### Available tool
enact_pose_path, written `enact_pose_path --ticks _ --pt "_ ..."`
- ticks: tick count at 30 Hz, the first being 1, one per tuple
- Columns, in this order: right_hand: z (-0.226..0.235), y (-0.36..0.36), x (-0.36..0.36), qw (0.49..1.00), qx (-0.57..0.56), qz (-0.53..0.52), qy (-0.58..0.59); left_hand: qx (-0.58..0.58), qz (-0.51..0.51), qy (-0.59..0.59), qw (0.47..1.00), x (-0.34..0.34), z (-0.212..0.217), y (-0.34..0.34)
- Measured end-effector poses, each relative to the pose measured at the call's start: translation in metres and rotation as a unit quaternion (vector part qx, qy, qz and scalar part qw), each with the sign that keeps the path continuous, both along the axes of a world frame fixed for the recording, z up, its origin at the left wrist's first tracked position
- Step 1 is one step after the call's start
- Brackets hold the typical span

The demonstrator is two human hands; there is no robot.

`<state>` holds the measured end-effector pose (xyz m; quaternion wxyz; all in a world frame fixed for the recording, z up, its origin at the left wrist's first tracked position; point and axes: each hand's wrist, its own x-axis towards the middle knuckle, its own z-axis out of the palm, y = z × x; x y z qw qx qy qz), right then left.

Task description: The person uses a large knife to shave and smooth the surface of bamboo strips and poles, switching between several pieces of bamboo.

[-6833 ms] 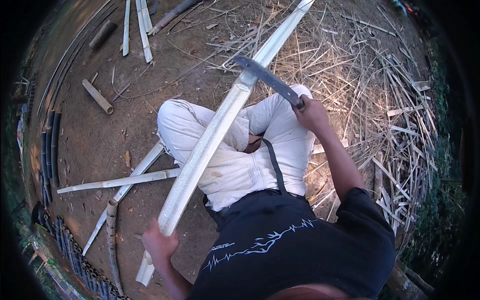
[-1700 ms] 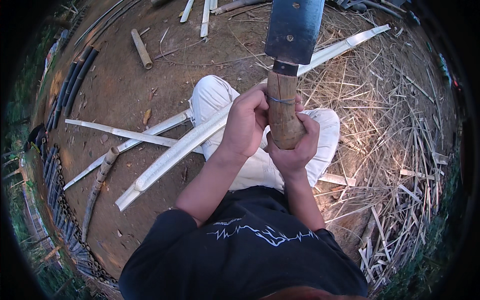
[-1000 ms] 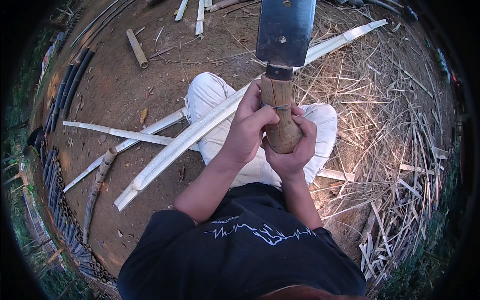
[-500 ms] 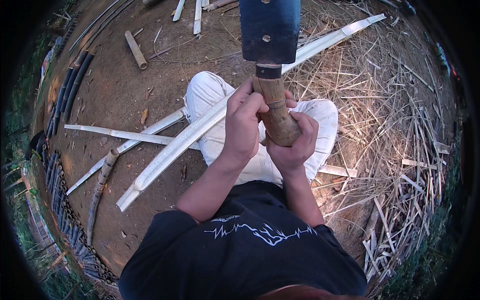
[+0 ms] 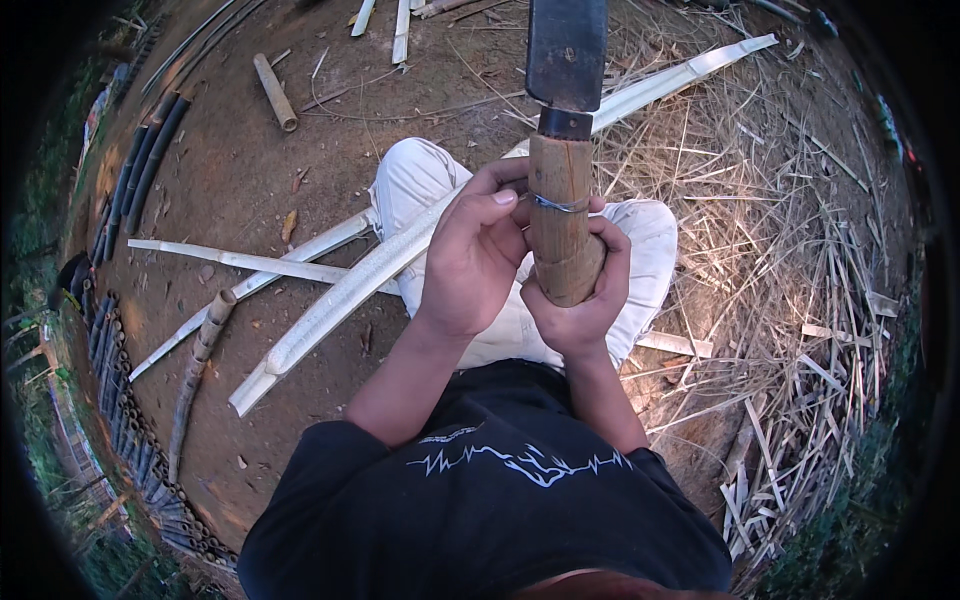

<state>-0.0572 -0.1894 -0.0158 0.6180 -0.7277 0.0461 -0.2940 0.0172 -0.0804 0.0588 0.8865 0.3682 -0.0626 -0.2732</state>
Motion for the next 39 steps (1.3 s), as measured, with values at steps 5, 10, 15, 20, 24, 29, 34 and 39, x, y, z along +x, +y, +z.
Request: enact_pose_path --ticks 5,10,15,20,24,29,34,39 --pt "-0.012 0.001 0.001 0.999 0.020 -0.046 -0.022 0.063 -0.015 0.078 0.995 0.009 0.001 -0.005" --pt "-0.010 -0.006 -0.003 0.996 -0.078 -0.025 -0.034 0.009 -0.079 0.103 0.992 0.020 -0.003 0.001" --pt "-0.010 0.000 -0.003 0.994 -0.098 -0.036 -0.036 0.035 -0.078 0.016 0.996 0.013 0.012 0.000" --pt "-0.009 0.002 0.003 0.995 -0.045 -0.072 -0.044 -0.032 -0.065 -0.054 0.996 0.011 0.005 -0.001" --pt "-0.013 -0.001 0.002 0.998 0.002 -0.054 -0.017 0.034 -0.055 -0.098 0.993 0.016 0.004 -0.004" --pt "-0.006 -0.005 0.003 0.997 -0.047 -0.047 -0.037 0.030 -0.076 -0.121 0.989 0.024 -0.008 0.000" --pt "0.003 -0.004 0.006 0.996 -0.045 -0.049 -0.056 0.019 -0.094 -0.149 0.984 0.020 -0.010 0.000" --pt "0.003 -0.007 0.002 0.998 -0.045 0.002 -0.045 0.009 -0.099 -0.160 0.982 0.021 -0.011 0.000"
